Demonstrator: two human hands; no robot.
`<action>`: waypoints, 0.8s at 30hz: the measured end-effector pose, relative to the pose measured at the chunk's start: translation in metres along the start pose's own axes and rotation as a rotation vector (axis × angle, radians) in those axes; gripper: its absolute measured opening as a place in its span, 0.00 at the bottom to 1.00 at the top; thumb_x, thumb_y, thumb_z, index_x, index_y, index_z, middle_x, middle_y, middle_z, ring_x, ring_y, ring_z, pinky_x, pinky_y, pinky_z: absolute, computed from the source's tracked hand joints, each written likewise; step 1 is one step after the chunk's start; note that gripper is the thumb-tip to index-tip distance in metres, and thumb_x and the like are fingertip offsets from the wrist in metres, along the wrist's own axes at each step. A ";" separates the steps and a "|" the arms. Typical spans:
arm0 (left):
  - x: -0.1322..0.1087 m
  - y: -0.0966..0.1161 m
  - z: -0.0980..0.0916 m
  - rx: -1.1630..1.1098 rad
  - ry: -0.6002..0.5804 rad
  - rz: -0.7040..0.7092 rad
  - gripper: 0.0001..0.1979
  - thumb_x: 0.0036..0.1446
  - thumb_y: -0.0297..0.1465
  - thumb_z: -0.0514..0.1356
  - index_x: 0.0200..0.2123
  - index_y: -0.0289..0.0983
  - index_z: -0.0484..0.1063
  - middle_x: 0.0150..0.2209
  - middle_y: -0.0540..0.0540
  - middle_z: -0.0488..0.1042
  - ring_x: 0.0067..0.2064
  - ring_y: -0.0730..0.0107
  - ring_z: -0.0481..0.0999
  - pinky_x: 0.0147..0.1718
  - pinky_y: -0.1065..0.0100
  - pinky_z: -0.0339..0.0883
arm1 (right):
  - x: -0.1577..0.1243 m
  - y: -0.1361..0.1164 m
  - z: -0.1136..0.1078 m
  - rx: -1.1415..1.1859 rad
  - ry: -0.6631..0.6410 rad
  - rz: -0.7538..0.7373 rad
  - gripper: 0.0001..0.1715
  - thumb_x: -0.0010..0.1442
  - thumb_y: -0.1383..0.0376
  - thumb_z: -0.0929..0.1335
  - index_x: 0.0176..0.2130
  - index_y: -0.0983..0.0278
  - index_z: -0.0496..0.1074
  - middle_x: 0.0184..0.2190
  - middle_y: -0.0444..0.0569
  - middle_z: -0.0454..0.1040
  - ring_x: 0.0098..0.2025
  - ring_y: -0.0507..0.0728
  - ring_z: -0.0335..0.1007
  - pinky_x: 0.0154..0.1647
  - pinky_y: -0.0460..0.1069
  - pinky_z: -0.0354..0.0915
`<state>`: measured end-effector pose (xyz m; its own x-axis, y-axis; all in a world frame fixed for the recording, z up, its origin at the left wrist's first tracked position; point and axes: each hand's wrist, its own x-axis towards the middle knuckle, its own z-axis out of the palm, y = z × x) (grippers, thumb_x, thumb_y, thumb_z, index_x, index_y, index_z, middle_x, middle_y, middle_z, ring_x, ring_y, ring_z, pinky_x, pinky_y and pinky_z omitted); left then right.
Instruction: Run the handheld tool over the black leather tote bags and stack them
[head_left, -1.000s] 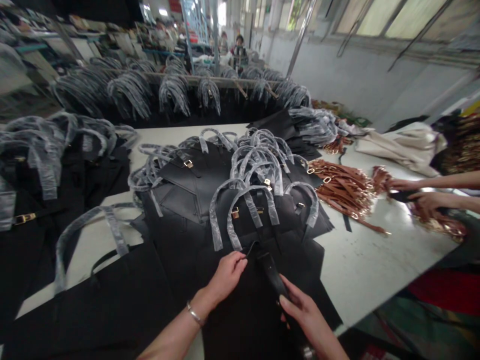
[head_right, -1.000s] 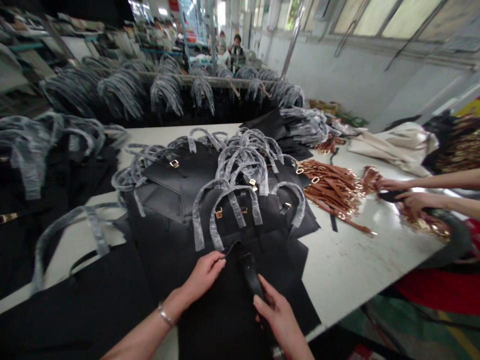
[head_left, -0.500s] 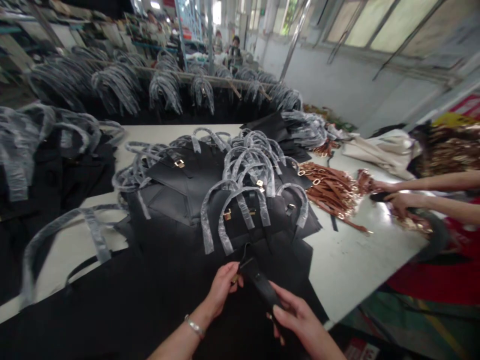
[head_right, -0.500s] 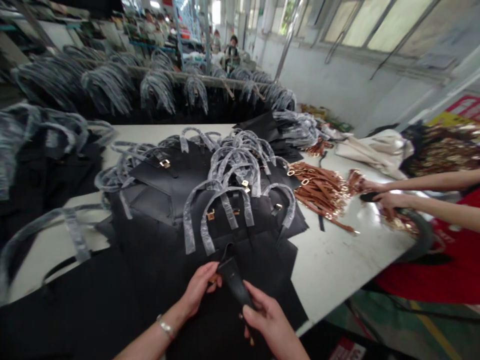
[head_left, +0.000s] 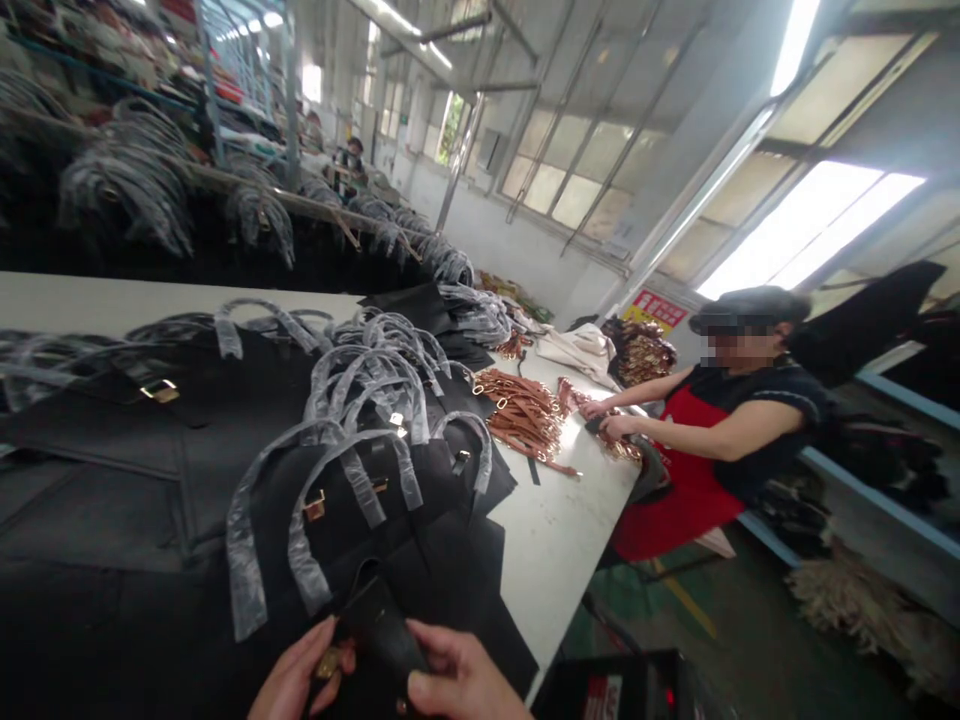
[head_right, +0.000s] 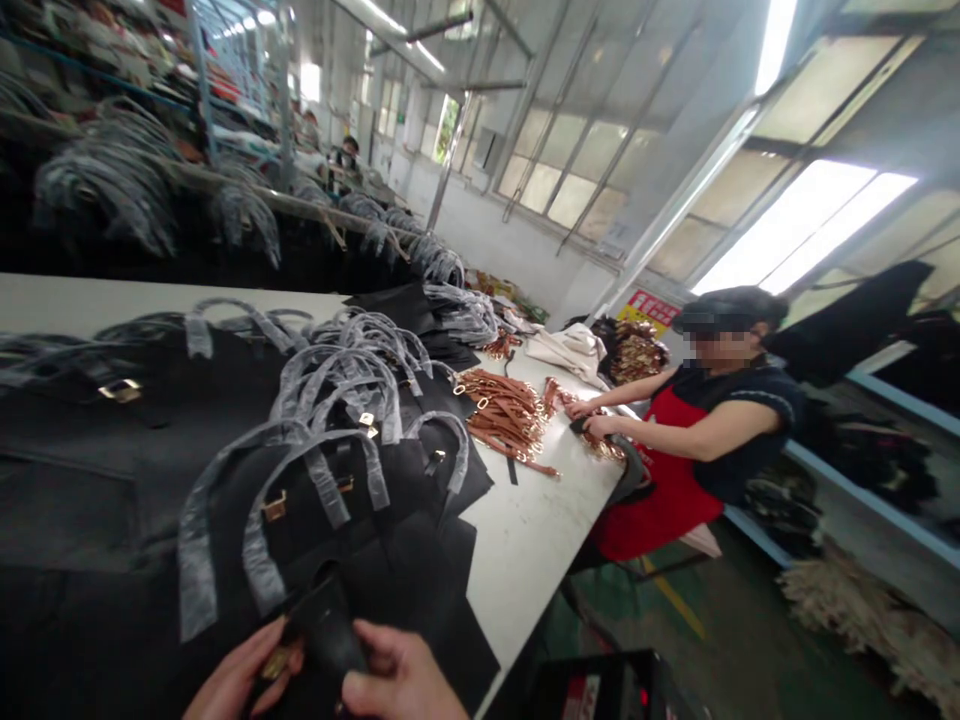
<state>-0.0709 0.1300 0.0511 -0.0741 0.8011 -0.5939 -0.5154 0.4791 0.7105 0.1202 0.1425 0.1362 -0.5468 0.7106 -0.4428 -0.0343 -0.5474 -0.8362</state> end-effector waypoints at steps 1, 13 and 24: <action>0.002 -0.002 -0.001 -0.013 -0.006 -0.007 0.23 0.36 0.50 0.68 0.26 0.36 0.71 0.20 0.49 0.69 0.20 0.71 0.64 0.18 0.72 0.55 | -0.001 0.000 0.001 -0.007 -0.005 0.025 0.40 0.39 0.51 0.78 0.49 0.64 0.76 0.26 0.45 0.72 0.24 0.49 0.65 0.26 0.44 0.61; -0.019 -0.010 0.011 -0.152 -0.108 0.115 0.17 0.42 0.31 0.69 0.37 0.33 0.75 0.29 0.49 0.72 0.27 0.78 0.66 0.27 0.74 0.59 | -0.030 -0.009 -0.009 -0.167 0.313 0.165 0.46 0.49 0.51 0.74 0.61 0.63 0.63 0.27 0.47 0.77 0.22 0.52 0.68 0.22 0.46 0.64; -0.010 -0.037 0.001 0.032 -0.002 0.244 0.11 0.38 0.24 0.68 0.30 0.33 0.76 0.30 0.46 0.78 0.32 0.67 0.76 0.35 0.67 0.69 | -0.035 0.006 0.003 -0.192 0.227 0.271 0.47 0.48 0.49 0.74 0.61 0.63 0.63 0.25 0.47 0.76 0.23 0.54 0.69 0.22 0.48 0.65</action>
<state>-0.0502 0.1047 0.0313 -0.1915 0.8953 -0.4023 -0.4551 0.2822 0.8446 0.1363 0.1133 0.1477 -0.3155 0.6428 -0.6981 0.2545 -0.6513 -0.7148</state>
